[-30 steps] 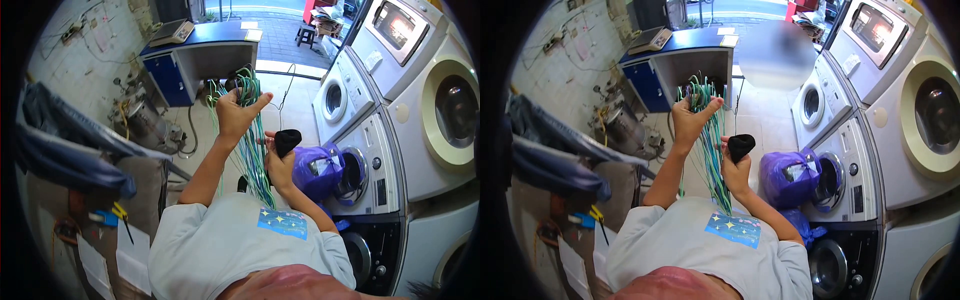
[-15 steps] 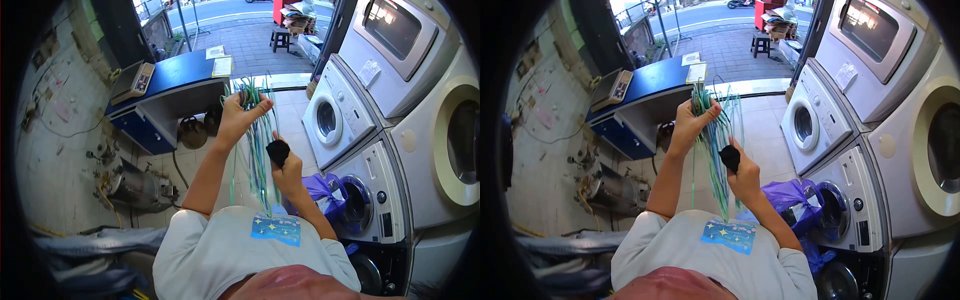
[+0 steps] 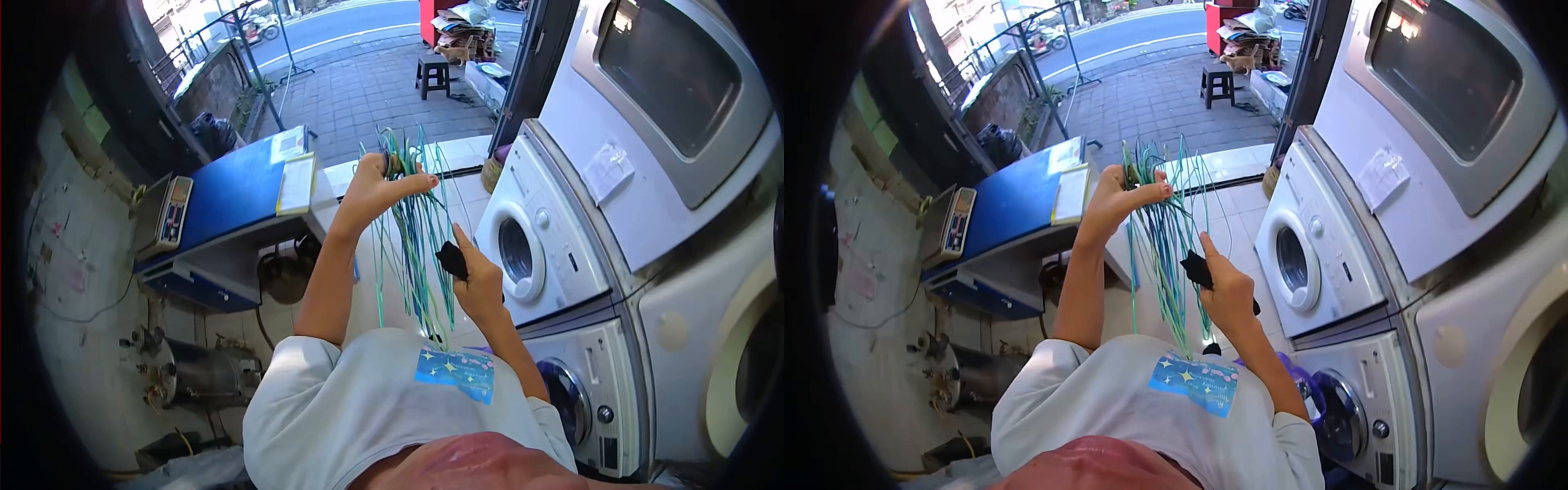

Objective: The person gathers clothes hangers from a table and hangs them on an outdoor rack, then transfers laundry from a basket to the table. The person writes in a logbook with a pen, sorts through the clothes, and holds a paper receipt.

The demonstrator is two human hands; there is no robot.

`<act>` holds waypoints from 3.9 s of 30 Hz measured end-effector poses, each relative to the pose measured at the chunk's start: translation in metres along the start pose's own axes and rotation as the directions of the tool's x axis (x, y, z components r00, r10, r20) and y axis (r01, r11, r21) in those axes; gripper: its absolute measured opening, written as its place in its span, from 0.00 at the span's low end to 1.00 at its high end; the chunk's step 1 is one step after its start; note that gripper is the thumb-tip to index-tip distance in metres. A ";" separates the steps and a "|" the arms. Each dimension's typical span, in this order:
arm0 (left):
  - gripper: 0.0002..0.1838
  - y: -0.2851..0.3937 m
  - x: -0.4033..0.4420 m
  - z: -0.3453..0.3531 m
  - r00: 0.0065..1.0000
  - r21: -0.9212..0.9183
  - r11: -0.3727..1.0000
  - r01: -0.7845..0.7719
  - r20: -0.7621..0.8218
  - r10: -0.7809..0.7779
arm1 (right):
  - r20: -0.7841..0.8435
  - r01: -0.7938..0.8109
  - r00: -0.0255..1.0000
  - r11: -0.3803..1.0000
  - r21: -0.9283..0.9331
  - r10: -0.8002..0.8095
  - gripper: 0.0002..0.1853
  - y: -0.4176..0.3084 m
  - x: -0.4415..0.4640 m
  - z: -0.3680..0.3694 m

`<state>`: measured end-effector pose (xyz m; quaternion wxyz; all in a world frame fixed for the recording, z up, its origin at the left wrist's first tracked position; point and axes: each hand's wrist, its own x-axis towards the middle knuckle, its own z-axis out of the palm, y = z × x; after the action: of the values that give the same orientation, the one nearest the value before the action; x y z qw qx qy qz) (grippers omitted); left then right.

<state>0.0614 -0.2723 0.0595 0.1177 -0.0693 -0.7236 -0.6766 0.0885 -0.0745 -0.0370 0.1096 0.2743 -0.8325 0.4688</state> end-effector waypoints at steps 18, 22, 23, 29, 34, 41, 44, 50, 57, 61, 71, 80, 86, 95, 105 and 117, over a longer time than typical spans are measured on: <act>0.13 -0.146 0.392 0.013 0.913 0.056 0.945 -0.322 -0.244 0.326 | -0.775 -0.277 0.627 0.952 -0.130 0.077 0.09 0.171 0.343 -0.138; 0.14 -0.158 0.464 0.019 0.926 -0.055 0.937 -0.345 -0.180 0.331 | -0.825 -0.284 0.374 0.795 -0.536 -0.423 0.16 0.178 0.473 -0.216; 0.13 -0.160 0.475 0.019 0.945 -0.055 0.953 -0.297 -0.163 0.285 | -0.845 -0.322 0.391 0.806 -0.496 -0.364 0.18 0.177 0.493 -0.228; 0.12 -0.191 0.537 0.031 0.968 -0.197 0.952 -0.236 -0.137 0.211 | -0.885 -0.504 0.374 0.740 -0.446 -0.278 0.19 0.154 0.533 -0.241; 0.12 -0.201 0.553 0.047 0.977 -0.199 0.958 -0.205 -0.108 0.186 | -0.889 -0.534 0.416 0.739 -0.410 -0.192 0.17 0.158 0.530 -0.250; 0.15 -0.206 0.590 0.066 0.967 -0.134 0.960 -0.245 -0.108 0.232 | -0.848 -0.274 0.489 0.886 -0.373 -0.206 0.15 0.108 0.482 -0.194; 0.15 -0.209 0.603 0.076 0.960 -0.209 0.937 -0.281 -0.078 0.271 | -0.858 -0.244 0.464 0.900 -0.362 -0.219 0.12 0.070 0.456 -0.156; 0.15 -0.212 0.638 0.083 0.969 -0.253 0.940 -0.230 0.025 0.244 | -0.913 -0.159 0.186 0.906 -0.392 -0.363 0.15 0.026 0.361 -0.085; 0.16 -0.233 0.662 0.091 0.950 -0.236 0.928 -0.287 0.056 0.308 | -0.047 -0.245 -0.277 0.118 -0.962 -0.960 0.13 0.011 0.415 -0.013; 0.16 -0.240 0.672 0.092 0.953 -0.247 0.930 -0.274 0.064 0.297 | -0.228 0.181 0.013 0.227 -0.957 -0.974 0.09 0.104 0.456 0.002; 0.13 -0.242 0.669 0.077 0.965 -0.265 0.936 -0.231 0.064 0.256 | -0.690 -0.583 0.062 0.535 -0.611 -0.721 0.14 0.155 0.547 -0.226; 0.14 -0.265 0.697 0.083 0.957 -0.211 0.939 -0.273 0.040 0.288 | 0.213 -0.686 -0.050 -0.121 -0.718 -0.976 0.18 0.083 0.500 -0.032; 0.16 -0.267 0.698 0.093 0.967 -0.231 0.942 -0.244 0.020 0.255 | -0.631 -0.735 -0.226 0.555 -0.390 -0.743 0.38 0.047 0.433 -0.030; 0.15 -0.266 0.693 0.080 0.958 -0.237 0.938 -0.255 0.069 0.278 | -0.846 -0.557 0.105 0.674 -0.486 -0.524 0.38 0.116 0.510 -0.126; 0.16 -0.276 0.704 0.057 0.968 -0.179 0.952 -0.249 -0.026 0.248 | -0.663 -0.751 0.013 0.430 -0.500 -0.748 0.23 0.205 0.561 -0.242; 0.18 -0.289 0.717 0.073 0.947 -0.128 0.941 -0.313 -0.115 0.300 | -0.645 -0.754 0.067 0.384 -0.533 -0.761 0.21 0.201 0.568 -0.254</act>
<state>-0.7093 -0.2638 -0.0340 0.2502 -0.1575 -0.6467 -0.7031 -0.5119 0.0208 0.2043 0.7745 -0.2474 -0.5799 -0.0521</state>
